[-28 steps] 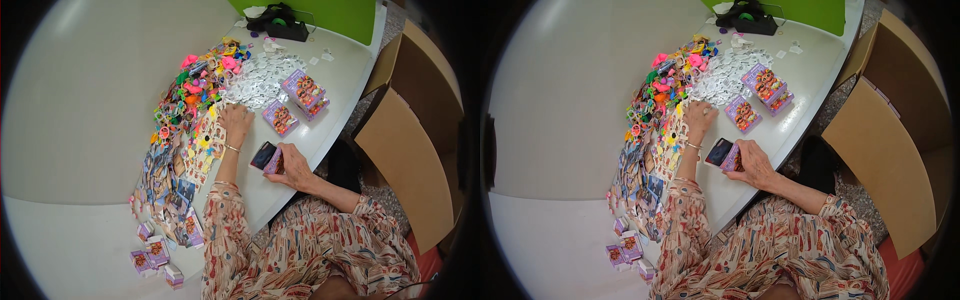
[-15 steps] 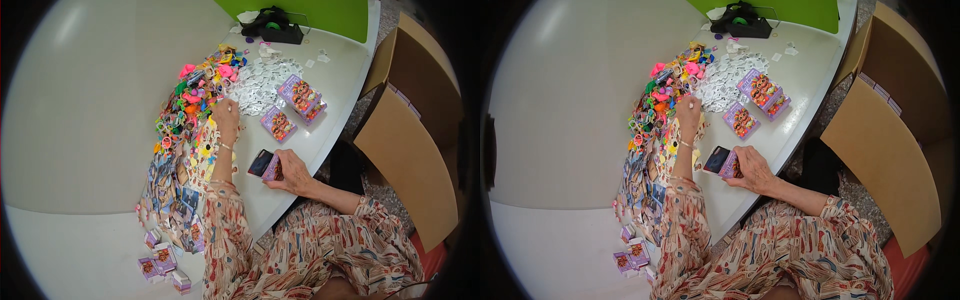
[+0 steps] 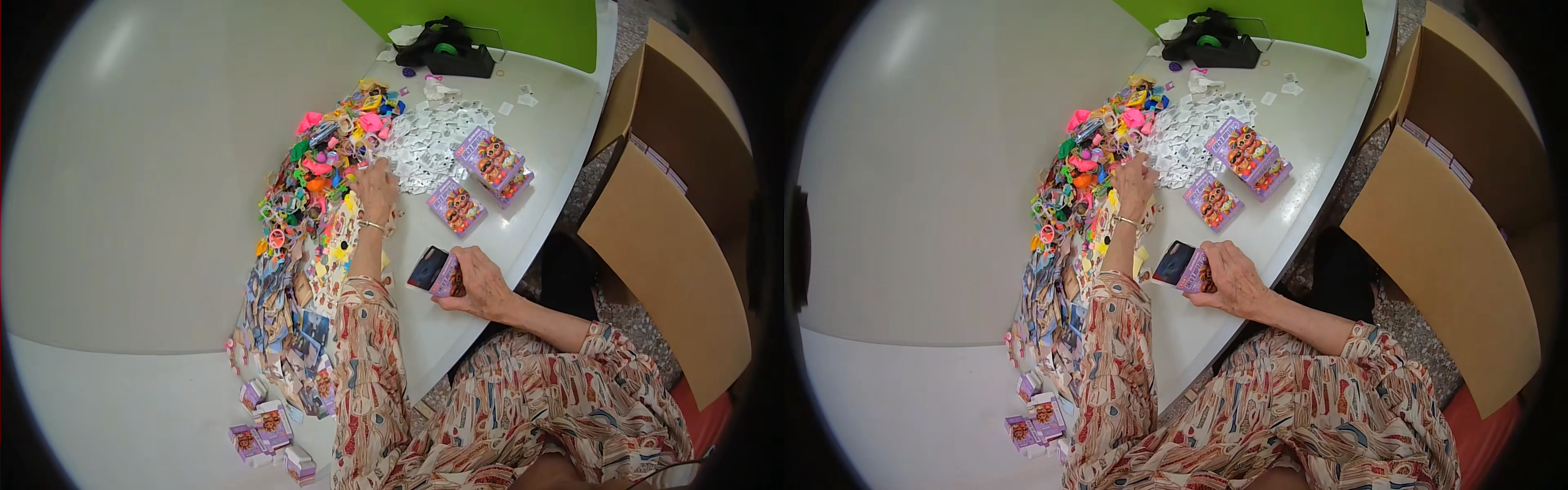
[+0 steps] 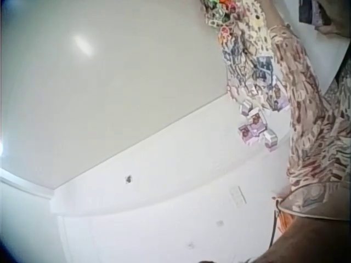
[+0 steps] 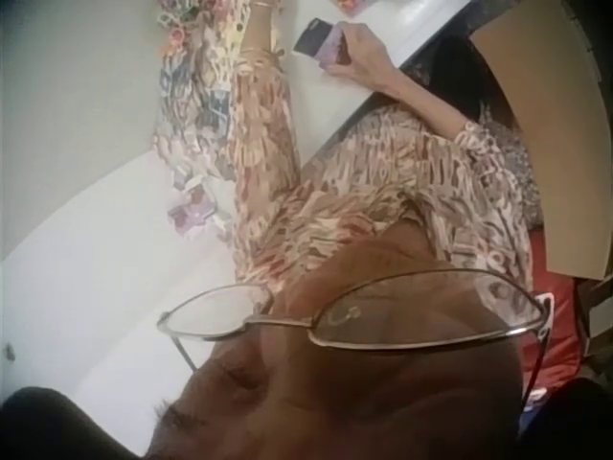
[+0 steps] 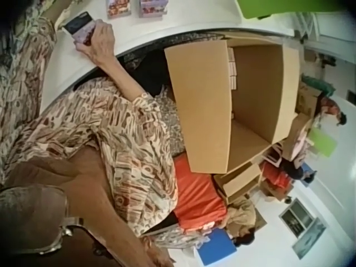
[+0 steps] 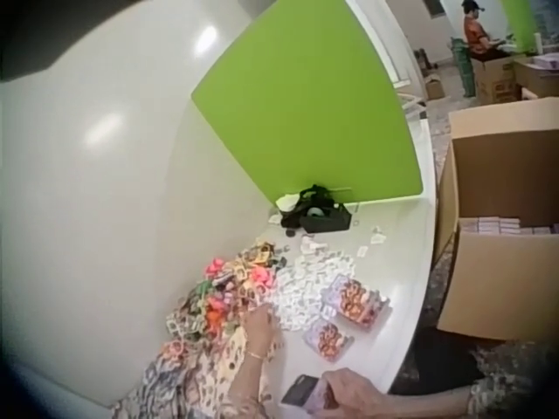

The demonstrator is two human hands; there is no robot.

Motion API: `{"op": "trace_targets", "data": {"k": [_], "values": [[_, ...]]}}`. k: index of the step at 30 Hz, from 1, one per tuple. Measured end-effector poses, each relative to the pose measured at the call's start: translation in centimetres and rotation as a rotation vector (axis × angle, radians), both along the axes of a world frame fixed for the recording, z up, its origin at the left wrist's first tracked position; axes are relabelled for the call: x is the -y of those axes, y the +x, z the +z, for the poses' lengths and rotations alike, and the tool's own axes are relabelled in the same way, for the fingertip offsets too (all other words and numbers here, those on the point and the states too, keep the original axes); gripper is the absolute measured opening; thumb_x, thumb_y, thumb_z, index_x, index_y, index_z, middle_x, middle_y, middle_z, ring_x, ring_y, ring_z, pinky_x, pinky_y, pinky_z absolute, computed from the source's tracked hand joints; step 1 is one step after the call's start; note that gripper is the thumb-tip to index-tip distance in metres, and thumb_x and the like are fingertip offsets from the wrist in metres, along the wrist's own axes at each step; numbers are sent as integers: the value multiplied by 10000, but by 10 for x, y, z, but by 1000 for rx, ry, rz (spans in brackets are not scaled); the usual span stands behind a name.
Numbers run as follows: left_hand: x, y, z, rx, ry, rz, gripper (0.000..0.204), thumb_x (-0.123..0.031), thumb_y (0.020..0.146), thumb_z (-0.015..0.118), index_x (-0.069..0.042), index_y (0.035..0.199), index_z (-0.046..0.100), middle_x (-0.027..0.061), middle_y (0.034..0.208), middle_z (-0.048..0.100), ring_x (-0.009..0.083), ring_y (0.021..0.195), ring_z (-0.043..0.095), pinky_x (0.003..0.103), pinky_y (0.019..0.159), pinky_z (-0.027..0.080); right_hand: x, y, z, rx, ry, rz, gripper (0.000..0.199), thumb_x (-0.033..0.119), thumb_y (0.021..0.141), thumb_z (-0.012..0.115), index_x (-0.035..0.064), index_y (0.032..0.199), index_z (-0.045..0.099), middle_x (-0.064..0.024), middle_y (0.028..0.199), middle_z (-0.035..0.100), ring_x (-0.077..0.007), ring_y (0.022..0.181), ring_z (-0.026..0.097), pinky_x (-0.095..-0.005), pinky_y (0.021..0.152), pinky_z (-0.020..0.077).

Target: Packaging small toy cards and items into boxes at a workspace.

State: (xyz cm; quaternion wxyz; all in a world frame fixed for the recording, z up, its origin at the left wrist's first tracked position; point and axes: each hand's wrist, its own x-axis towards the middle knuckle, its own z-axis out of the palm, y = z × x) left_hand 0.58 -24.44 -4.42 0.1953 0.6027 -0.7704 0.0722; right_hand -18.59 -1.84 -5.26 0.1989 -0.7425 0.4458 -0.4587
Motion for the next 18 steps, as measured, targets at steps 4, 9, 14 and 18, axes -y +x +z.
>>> {"op": "trace_targets", "data": {"k": [4, 9, 14, 18], "values": [[8, 3, 0, 20, -12, -109, 236, -205, 687, 716, -160, 918, 692, 20, 754, 670, 275, 878, 567, 457, 801, 363, 0, -1, -2, 3, -18, -8, 805, 350, 626, 826, -54, 1187, 412, -191, 964, 527, -343, 901, 536, -408, 798, 469], [9, 17, -2, 1, -107, -129, 107, -191, 702, 697, -136, 795, 697, 21, 757, 669, 231, 777, 597, 400, 703, 407, -3, 1, 3, -12, 8, 22, 826, 380, 635, 808, -92, 1187, 413, -194, 963, 531, -333, 885, 526, -400, 809, 461], [1, 29, 21, -374, 140, -195, 76, -117, 758, 664, -96, 828, 686, 43, 733, 663, 190, 684, 615, 338, 638, 456, -2, -1, 1, -4, -23, 8, 834, 388, 633, 811, -90, 1187, 412, -196, 965, 529, -329, 900, 523, -401, 820, 457], [-10, 17, 36, -845, 331, -294, 73, -77, 798, 673, -30, 853, 658, 12, 704, 633, 80, 628, 576, 226, 565, 433, -2, -5, 0, -29, 36, 1, 835, 392, 634, 810, -89, 1189, 412, -194, 962, 529, -326, 898, 522, -401, 820, 456]]}}
